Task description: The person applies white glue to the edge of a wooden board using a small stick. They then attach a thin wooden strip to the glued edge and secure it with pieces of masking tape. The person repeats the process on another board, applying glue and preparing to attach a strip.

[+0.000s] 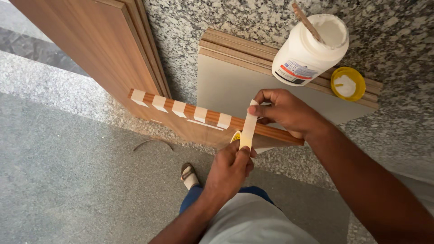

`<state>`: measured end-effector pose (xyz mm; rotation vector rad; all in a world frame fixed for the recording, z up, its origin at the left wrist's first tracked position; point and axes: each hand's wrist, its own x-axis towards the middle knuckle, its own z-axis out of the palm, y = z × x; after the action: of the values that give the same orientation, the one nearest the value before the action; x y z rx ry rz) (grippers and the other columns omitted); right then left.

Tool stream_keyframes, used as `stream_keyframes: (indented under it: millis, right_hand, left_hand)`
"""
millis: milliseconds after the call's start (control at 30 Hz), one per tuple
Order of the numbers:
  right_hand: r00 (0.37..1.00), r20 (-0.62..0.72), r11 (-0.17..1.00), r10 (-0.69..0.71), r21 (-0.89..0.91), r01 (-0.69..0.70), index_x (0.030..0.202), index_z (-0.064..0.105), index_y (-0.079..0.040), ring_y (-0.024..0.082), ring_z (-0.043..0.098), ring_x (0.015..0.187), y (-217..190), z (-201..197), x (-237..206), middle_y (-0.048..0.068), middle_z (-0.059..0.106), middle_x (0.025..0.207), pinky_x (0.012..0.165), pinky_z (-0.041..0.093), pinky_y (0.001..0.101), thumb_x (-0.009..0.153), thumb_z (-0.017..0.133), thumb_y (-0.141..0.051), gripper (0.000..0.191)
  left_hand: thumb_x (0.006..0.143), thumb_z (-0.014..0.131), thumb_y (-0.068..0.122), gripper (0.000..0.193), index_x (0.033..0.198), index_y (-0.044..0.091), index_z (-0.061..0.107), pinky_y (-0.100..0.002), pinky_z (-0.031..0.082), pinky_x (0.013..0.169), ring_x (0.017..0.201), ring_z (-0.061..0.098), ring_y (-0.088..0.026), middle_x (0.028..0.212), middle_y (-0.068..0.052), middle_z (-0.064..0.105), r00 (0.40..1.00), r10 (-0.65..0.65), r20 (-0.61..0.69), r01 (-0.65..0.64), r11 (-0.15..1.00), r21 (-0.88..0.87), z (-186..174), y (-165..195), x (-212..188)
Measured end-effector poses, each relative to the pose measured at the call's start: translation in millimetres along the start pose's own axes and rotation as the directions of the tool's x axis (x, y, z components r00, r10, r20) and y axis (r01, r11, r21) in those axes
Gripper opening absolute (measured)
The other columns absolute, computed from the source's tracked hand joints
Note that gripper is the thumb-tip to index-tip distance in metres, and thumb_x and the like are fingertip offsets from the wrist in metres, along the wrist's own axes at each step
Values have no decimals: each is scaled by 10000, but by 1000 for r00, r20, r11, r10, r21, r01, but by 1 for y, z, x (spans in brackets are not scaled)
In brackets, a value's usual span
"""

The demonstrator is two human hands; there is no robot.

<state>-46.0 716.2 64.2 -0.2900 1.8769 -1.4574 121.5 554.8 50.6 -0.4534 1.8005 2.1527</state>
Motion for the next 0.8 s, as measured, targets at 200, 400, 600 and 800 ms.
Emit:
stream_keyframes:
  millis: [200,400,600,800]
  right_hand:
    - [993,74,993,88,69,-93,924,638,-80,102,592,811,4,-4,13,9,645,882,727,518,277,914,766,-303,257]
    - [890,254,921,379,-194,-337,1258,695,-189,124,652,1123,10,-3,24,15,722,1228,921,524,308,875,653,-488,487]
    - [869,395,929,299,-329,-170,1546,415,-276,188,581,1285,32,-7,45,33,526,1530,1041,473,354,888,514,-619,749]
    - [933,293,945,212,-307,-118,1322,728,-154,204,765,1130,-15,-1,16,104,799,1254,988,579,340,1018,457,-614,614]
  left_hand:
    - [1044,470,286,357,887,23,654,-275,412,486,522,494,-94,603,-3,538,999,-38,8,39,998,-43,0,-9,12]
    - [1029,546,479,526,801,10,613,-269,389,429,465,481,-95,580,-5,526,989,-148,-19,147,989,-29,-7,-21,36]
    - [1017,538,514,533,801,33,614,-257,348,376,413,430,-87,550,-9,498,986,-163,-32,159,982,-103,-3,-22,44]
    - [1024,534,513,525,824,35,616,-255,309,378,414,386,-81,553,10,482,978,-210,-3,209,975,-80,-6,-19,37]
